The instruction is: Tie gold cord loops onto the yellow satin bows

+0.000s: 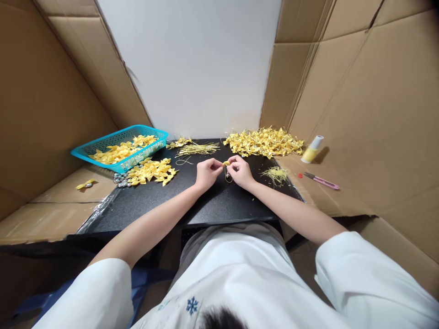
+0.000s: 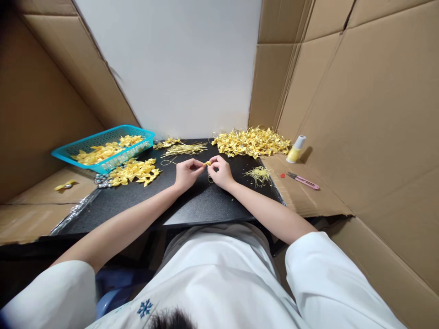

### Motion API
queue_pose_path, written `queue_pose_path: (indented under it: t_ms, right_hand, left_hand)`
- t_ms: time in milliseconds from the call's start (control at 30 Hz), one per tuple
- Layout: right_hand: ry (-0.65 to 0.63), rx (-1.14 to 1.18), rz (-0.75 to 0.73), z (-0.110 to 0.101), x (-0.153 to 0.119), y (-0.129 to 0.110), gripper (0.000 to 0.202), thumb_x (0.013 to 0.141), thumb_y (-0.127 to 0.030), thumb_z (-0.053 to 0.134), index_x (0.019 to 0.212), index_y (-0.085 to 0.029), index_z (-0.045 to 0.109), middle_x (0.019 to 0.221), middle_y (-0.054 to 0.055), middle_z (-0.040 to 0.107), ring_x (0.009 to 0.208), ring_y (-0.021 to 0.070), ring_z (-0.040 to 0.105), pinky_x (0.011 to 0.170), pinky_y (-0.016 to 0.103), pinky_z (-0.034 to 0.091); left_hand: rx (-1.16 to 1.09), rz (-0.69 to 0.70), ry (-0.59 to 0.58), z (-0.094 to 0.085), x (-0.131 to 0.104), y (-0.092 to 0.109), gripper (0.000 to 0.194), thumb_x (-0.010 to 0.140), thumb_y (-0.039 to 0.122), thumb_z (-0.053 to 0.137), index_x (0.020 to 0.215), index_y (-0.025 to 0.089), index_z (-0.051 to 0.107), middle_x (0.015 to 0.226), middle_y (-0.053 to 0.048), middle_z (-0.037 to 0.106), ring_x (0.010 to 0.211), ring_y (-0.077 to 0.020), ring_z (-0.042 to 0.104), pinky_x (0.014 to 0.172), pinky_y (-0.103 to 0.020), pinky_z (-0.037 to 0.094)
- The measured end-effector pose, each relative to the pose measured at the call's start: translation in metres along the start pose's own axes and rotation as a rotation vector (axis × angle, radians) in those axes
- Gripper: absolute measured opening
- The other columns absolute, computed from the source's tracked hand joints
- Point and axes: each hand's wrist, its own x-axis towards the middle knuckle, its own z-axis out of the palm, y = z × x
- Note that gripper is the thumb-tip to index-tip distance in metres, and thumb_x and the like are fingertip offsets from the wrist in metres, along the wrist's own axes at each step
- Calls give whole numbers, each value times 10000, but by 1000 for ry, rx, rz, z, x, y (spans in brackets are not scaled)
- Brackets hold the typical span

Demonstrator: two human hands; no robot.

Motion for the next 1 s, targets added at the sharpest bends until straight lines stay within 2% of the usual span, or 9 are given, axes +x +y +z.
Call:
queue_pose_path:
  t_ms: [267, 467, 533, 633, 733, 800, 900, 1000]
  right_hand:
    - [4, -35, -25, -2, 1, 3, 249, 822, -272, 562, 594, -197, 628, 842, 49, 583, 822, 178, 572, 819, 344, 481]
    - [-6, -80, -42, -6, 5, 0, 166, 800, -317, 629, 678, -205, 626, 880, 54, 601, 859, 196, 577, 837, 361, 478]
    - [-2, -86, -69, -12, 8, -2, 87, 771, -289, 665, 801, -211, 643, 909, 56, 633, 883, 207, 585, 849, 369, 478]
    - [-51, -78, -69, -20, 12, -2, 265, 734, -243, 704, 994, -220, 657, 992, 62, 685, 920, 216, 606, 885, 383, 471]
    - [-143, -73, -55, -23, 13, 0, 165, 760, -256, 691, 921, -225, 699, 923, 48, 720, 838, 200, 623, 836, 368, 481]
    - [-153, -72, -48, -22, 13, 2, 88, 791, -269, 655, 830, -219, 715, 848, 40, 726, 794, 189, 625, 796, 350, 481]
    - [-122, -56, -2, -19, 13, 5, 128, 796, -296, 639, 773, -203, 724, 774, 36, 720, 756, 178, 624, 762, 330, 479]
    - [-172, 86, 127, -17, 16, 11, 188, 787, -363, 645, 788, -193, 725, 779, 35, 728, 751, 172, 639, 755, 320, 493]
  left_hand:
    - [27, 85, -51, 1, -2, 4, 100, 705, 287, 701, 642, 211, 712, 723, -32, 747, 649, -182, 656, 683, -309, 522]
    - [-17, 5, 16, -1, 2, 2, 105, 686, 306, 722, 674, 203, 712, 686, -19, 731, 604, -157, 627, 624, -283, 513]
    - [-52, -12, 35, -2, 3, 0, 119, 685, 313, 726, 673, 197, 705, 687, -24, 727, 603, -153, 626, 617, -278, 511]
    - [-79, -21, 18, -2, 4, -2, 142, 685, 328, 736, 674, 191, 698, 683, -29, 720, 597, -152, 623, 613, -280, 509]
    - [-83, -27, -17, -2, 3, 0, 154, 682, 337, 749, 672, 193, 697, 683, -30, 719, 598, -153, 620, 617, -284, 509]
    - [-76, -30, -42, -2, 2, 2, 160, 680, 344, 755, 668, 194, 698, 687, -29, 720, 609, -157, 623, 629, -287, 511]
    - [-55, -21, -79, -2, 1, 3, 148, 681, 334, 751, 669, 196, 698, 690, -26, 721, 623, -162, 632, 647, -291, 516]
    - [-30, 16, -100, -1, 1, 1, 119, 704, 313, 722, 685, 197, 700, 704, -27, 728, 633, -167, 641, 655, -294, 518]
